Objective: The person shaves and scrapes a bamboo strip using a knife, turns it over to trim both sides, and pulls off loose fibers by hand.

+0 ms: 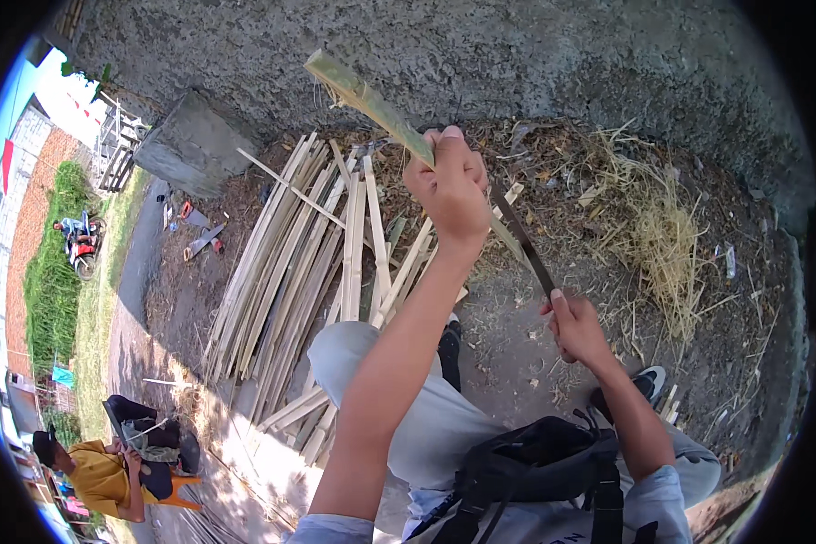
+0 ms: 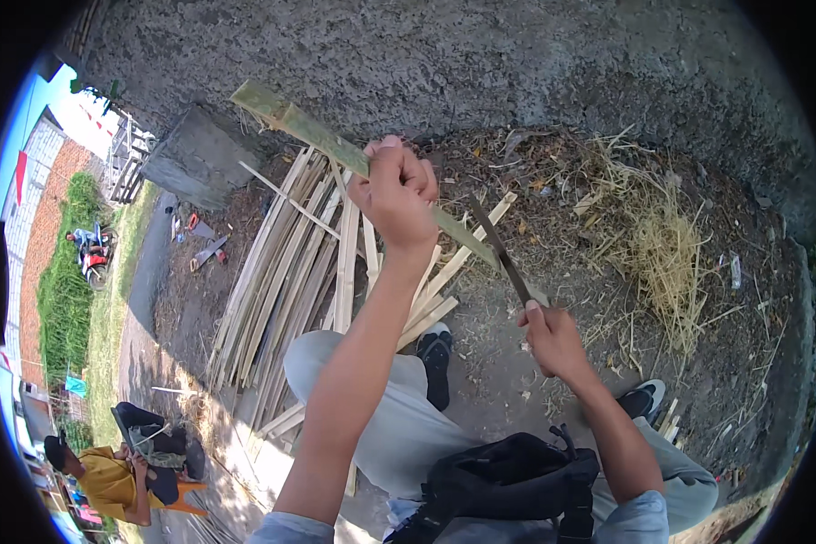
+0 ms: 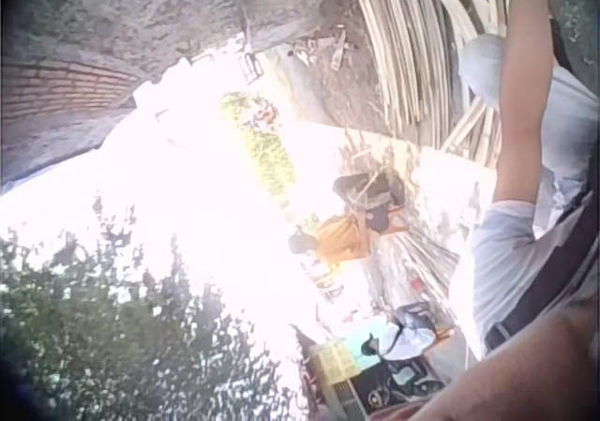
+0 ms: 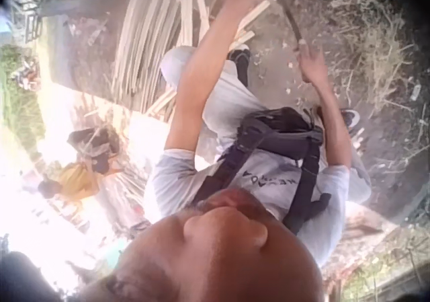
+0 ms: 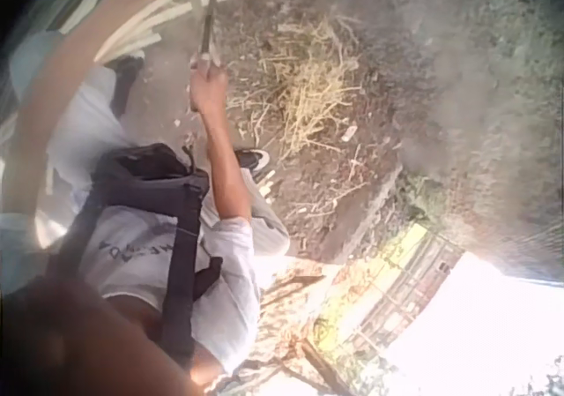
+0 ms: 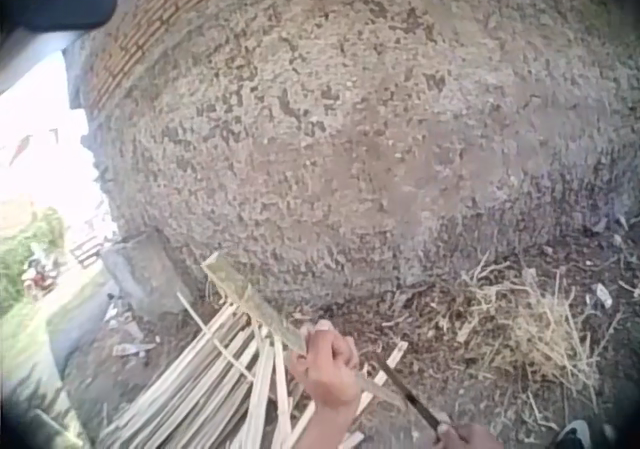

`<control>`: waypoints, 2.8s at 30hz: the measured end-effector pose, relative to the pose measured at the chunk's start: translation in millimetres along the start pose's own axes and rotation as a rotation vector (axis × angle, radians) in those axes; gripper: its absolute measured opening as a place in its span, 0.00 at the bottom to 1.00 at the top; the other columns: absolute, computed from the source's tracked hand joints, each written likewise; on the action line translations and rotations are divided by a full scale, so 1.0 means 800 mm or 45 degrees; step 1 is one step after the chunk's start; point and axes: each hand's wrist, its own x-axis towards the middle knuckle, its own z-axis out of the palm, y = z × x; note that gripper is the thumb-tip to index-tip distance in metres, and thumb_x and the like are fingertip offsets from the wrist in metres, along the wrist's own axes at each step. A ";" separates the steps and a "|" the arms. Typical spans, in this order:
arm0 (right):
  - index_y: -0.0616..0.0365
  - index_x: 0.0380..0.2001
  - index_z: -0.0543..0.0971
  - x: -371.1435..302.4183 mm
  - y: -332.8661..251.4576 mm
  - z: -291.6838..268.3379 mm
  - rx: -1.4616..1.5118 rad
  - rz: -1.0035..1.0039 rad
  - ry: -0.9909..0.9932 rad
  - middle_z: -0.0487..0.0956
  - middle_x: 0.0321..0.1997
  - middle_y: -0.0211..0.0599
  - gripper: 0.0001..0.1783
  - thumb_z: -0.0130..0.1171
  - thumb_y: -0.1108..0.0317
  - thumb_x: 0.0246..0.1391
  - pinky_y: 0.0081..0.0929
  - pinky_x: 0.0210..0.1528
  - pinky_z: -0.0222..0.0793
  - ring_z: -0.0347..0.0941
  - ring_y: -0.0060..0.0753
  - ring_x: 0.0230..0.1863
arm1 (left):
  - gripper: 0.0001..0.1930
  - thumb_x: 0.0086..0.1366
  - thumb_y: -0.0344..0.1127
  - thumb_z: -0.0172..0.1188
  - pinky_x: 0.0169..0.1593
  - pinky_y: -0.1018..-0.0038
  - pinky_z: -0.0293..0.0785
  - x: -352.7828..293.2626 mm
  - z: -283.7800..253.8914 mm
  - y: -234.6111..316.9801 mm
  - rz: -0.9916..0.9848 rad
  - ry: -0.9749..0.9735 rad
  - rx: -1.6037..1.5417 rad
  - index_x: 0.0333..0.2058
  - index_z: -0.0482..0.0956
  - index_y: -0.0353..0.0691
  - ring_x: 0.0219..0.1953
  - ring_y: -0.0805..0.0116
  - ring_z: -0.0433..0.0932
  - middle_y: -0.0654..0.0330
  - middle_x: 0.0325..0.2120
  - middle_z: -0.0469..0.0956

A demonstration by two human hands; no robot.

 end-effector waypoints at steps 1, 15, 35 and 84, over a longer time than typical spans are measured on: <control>0.64 0.28 0.79 -0.011 -0.005 -0.009 0.074 0.008 -0.033 0.68 0.12 0.30 0.26 0.45 0.53 0.67 0.29 0.20 0.61 0.65 0.23 0.14 | 0.18 0.68 0.31 0.47 0.15 0.76 0.45 0.000 -0.005 -0.003 0.060 -0.021 0.171 0.19 0.54 0.43 0.10 0.78 0.44 0.67 0.10 0.49; 0.58 0.20 0.70 -0.113 -0.001 -0.145 -0.021 -0.099 0.509 0.68 0.11 0.25 0.16 0.63 0.64 0.56 0.24 0.12 0.58 0.64 0.18 0.09 | 0.18 0.66 0.40 0.46 0.16 0.73 0.43 0.021 -0.002 0.060 -0.343 -0.474 -0.132 0.18 0.53 0.49 0.10 0.75 0.45 0.67 0.08 0.48; 0.58 0.27 0.73 -0.059 -0.058 -0.050 0.037 -0.277 0.458 0.72 0.16 0.27 0.27 0.80 0.54 0.36 0.24 0.21 0.63 0.67 0.18 0.18 | 0.18 0.67 0.39 0.49 0.14 0.75 0.44 -0.024 0.058 0.020 -0.515 -0.828 -0.129 0.19 0.54 0.49 0.09 0.77 0.47 0.67 0.07 0.50; 0.62 0.30 0.74 -0.017 -0.047 -0.069 0.377 -0.300 0.636 0.80 0.25 0.35 0.15 0.70 0.67 0.44 0.26 0.26 0.70 0.75 0.23 0.23 | 0.21 0.56 0.32 0.69 0.43 0.72 0.77 -0.065 0.062 -0.024 -0.585 -1.248 1.292 0.48 0.78 0.32 0.36 0.68 0.82 0.52 0.35 0.84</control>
